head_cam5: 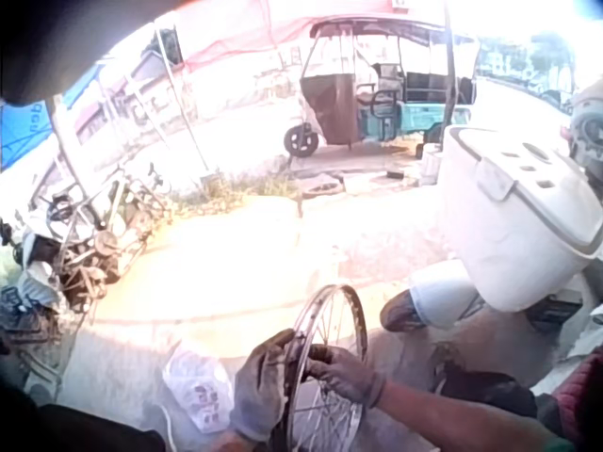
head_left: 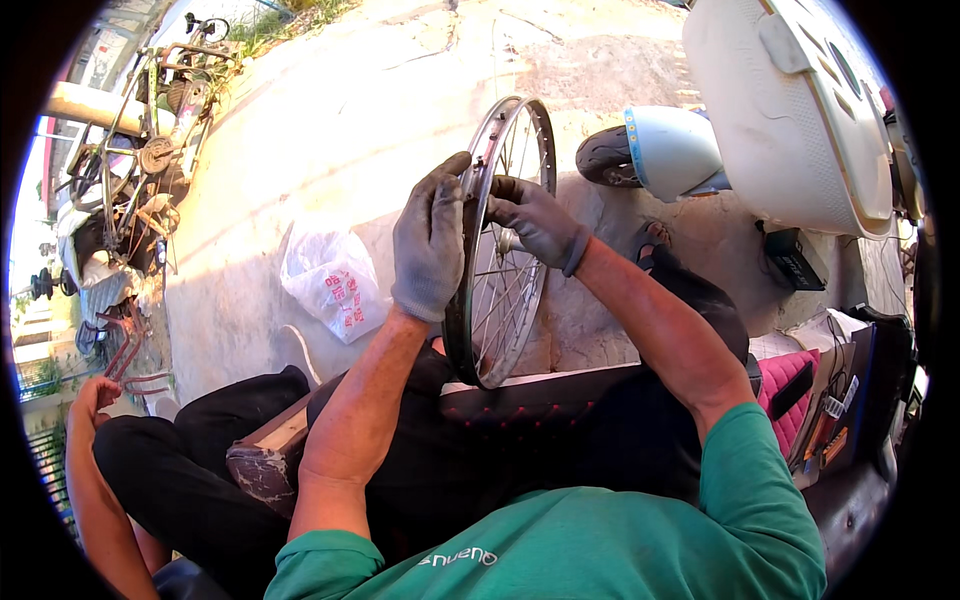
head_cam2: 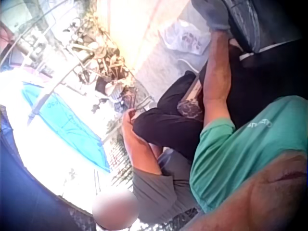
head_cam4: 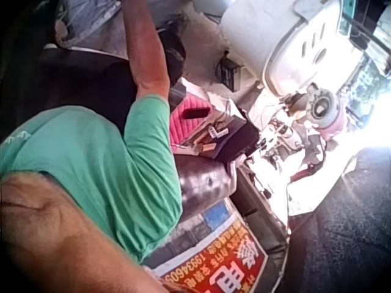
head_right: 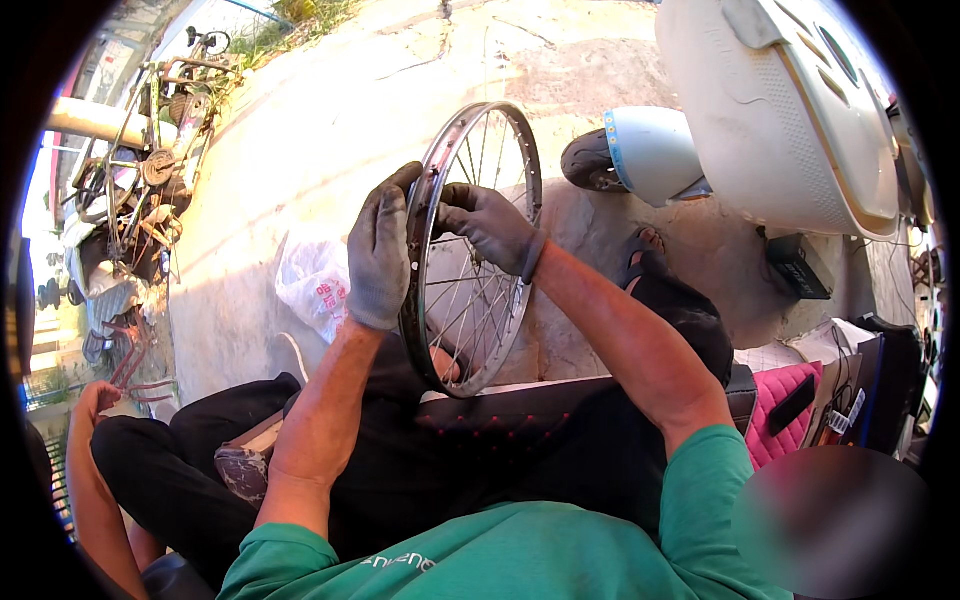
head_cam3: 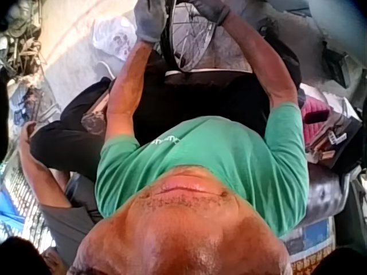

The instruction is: The person sits on the ground and repeatedly inserts small metal pieces into the rim of a bicycle wheel, rotating the wheel to access different sections. The person handles the wheel and metal pieces by hand throughout the process.

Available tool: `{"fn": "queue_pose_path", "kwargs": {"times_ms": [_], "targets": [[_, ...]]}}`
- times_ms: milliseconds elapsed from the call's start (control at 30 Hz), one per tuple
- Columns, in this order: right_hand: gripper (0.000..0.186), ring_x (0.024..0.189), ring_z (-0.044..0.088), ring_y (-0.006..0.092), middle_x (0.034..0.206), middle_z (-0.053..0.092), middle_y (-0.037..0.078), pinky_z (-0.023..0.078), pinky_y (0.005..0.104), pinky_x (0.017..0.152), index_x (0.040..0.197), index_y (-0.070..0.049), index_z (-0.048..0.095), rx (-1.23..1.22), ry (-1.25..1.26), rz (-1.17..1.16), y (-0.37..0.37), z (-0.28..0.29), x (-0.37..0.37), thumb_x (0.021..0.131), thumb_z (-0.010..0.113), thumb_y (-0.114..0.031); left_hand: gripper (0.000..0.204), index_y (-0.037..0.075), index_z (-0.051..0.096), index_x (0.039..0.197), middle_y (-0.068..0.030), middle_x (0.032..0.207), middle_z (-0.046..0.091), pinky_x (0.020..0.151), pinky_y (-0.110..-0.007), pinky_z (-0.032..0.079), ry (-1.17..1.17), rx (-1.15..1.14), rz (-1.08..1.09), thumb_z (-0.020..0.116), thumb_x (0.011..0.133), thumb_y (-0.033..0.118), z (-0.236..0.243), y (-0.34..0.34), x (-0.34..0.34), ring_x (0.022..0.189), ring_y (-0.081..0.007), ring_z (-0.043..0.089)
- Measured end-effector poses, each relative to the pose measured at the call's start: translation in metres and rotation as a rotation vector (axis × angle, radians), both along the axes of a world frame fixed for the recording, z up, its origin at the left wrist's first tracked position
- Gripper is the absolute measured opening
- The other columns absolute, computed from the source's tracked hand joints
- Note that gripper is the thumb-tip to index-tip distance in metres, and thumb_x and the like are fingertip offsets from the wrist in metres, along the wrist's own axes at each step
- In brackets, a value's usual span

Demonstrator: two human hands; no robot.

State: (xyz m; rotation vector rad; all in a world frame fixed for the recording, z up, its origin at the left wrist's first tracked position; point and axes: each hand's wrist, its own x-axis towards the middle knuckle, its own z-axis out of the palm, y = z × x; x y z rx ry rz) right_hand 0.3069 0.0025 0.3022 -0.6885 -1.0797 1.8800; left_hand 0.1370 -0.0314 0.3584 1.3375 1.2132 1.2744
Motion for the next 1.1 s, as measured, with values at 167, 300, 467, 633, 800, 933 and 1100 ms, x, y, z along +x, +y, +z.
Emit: {"fn": "queue_pose_path", "kwargs": {"times_ms": [167,300,467,633,800,933,1100], "targets": [[0.034,0.107,0.066,0.0125,0.118,0.072,0.004,0.053,0.0308,0.100,0.127,-0.002,0.068,-0.005,0.041,-0.013,-0.002,0.001,0.002,0.106,0.066,-0.028,0.043,-0.003,0.064,0.135,-0.0159,0.128,0.070,0.103,-0.034,0.051,0.006,-0.006,-0.011,0.049,0.114,0.031,0.001,0.000,0.001,0.116,-0.0211,0.066],[0.033,0.107,0.066,0.0128,0.117,0.072,0.005,0.053,0.0320,0.100,0.127,-0.002,0.068,0.054,-0.051,0.024,-0.005,0.008,0.008,0.108,0.064,-0.029,0.043,-0.003,0.063,0.136,-0.0160,0.128,0.070,0.103,-0.033,0.051,-0.060,-0.036,-0.014,0.049,0.114,0.031,0.001,-0.001,0.000,0.116,-0.0207,0.066],[0.032,0.107,0.065,0.0124,0.113,0.072,0.004,0.054,0.0308,0.098,0.126,-0.001,0.068,-0.058,0.029,0.054,0.002,-0.002,0.004,0.107,0.065,-0.027,0.042,-0.003,0.063,0.136,-0.0162,0.129,0.069,0.104,-0.033,0.051,-0.012,-0.019,-0.007,0.050,0.113,0.030,0.000,0.000,0.000,0.117,-0.0208,0.065],[0.033,0.106,0.066,0.0122,0.114,0.071,0.003,0.053,0.0294,0.098,0.127,-0.001,0.067,-0.047,0.019,-0.021,-0.001,-0.001,-0.001,0.106,0.067,-0.026,0.042,-0.003,0.063,0.136,-0.0164,0.130,0.069,0.104,-0.033,0.050,0.041,0.002,-0.018,0.050,0.113,0.029,0.000,0.000,-0.002,0.118,-0.0202,0.065],[0.033,0.106,0.066,0.0119,0.113,0.071,0.004,0.053,0.0297,0.098,0.127,-0.001,0.067,-0.052,0.022,-0.011,-0.002,0.004,0.002,0.107,0.065,-0.027,0.042,-0.004,0.062,0.137,-0.0162,0.131,0.068,0.104,-0.033,0.051,0.038,0.001,-0.006,0.050,0.113,0.029,0.005,-0.001,0.001,0.118,-0.0201,0.065],[0.031,0.107,0.066,0.0125,0.111,0.072,0.003,0.054,0.0308,0.097,0.125,-0.001,0.067,0.002,-0.042,0.075,0.002,-0.002,0.007,0.107,0.065,-0.027,0.043,-0.004,0.062,0.137,-0.0159,0.129,0.069,0.103,-0.033,0.051,-0.008,-0.006,0.002,0.050,0.113,0.030,0.004,-0.001,0.002,0.116,-0.0202,0.065],[0.031,0.107,0.066,0.0130,0.113,0.072,0.004,0.054,0.0314,0.098,0.124,-0.001,0.067,-0.059,0.039,0.040,0.000,0.001,0.002,0.106,0.067,-0.026,0.044,-0.004,0.063,0.136,-0.0163,0.129,0.069,0.102,-0.033,0.051,-0.017,-0.027,-0.005,0.050,0.113,0.032,-0.001,-0.001,0.000,0.116,-0.0202,0.065]]}}
